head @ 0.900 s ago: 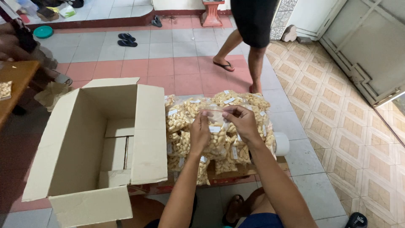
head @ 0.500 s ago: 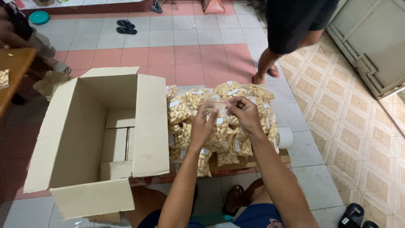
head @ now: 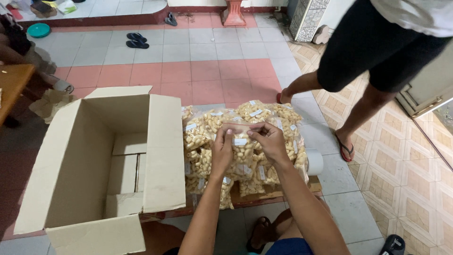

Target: The person is packing small plastic bags of cashew nuts into a large cardboard box for shipping or storage.

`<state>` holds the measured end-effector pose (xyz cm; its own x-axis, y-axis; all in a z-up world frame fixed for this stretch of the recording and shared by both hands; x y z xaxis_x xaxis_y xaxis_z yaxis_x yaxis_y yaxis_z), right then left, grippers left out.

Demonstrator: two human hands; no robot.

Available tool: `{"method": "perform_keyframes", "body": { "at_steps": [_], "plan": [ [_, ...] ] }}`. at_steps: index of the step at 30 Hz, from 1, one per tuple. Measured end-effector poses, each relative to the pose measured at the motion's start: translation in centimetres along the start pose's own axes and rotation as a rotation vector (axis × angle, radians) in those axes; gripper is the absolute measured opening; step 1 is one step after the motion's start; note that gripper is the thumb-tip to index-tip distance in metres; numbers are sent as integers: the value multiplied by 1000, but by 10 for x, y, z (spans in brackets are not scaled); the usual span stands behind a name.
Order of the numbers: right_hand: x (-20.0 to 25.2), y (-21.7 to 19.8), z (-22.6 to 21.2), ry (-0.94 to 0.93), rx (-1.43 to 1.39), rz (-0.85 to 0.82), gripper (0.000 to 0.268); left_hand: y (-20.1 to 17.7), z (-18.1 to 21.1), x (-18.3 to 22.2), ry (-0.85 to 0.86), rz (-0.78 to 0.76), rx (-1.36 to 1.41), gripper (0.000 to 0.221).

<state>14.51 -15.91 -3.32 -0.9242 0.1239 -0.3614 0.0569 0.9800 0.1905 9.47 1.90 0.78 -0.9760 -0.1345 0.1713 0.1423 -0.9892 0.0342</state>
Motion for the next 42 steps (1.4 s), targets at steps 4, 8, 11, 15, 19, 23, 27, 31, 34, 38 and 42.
{"method": "perform_keyframes", "body": {
  "at_steps": [4,8,11,15,19,23,27,31,34,38,42],
  "plan": [
    [-1,3,1,12,12,-32,29,6,-16,-11,46,-10,-90,34],
    [-5,2,-11,-13,0,6,22,5,-3,-8,89,62,-99,34],
    [-5,-4,-18,-27,-26,89,13,5,1,-5,90,85,-100,34],
    [-6,-11,-16,-70,-76,161,8,4,-2,-5,85,101,-101,31],
    [-6,-14,-10,-76,-93,153,6,5,-14,-11,81,47,-110,34],
    [-8,-15,-8,-73,-117,156,6,8,-5,-9,105,-42,-125,37],
    [-7,-6,-13,-62,-171,107,13,4,8,-3,112,13,-115,33],
    [-6,1,-6,-82,-62,-25,27,1,4,-13,145,46,-111,29],
    [-8,7,-13,-116,25,-112,32,0,9,-19,220,64,-101,25],
    [-6,6,-20,-123,11,-32,24,-1,-3,-20,155,-2,66,24],
    [-6,4,-18,-138,-2,6,21,0,2,-12,144,-47,107,21]
  ]
}}
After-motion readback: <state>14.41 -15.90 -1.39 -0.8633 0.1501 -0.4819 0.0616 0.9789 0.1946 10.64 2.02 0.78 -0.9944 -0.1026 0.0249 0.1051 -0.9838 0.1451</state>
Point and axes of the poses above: each hand's wrist, its own x-axis away from the middle knuckle, its own y-axis out of the palm, z = x × y, the point moved 10 cm from there along -x, towards the middle knuckle, and after that the axes turned 11 degrees about -y, right-handed, at the moved point
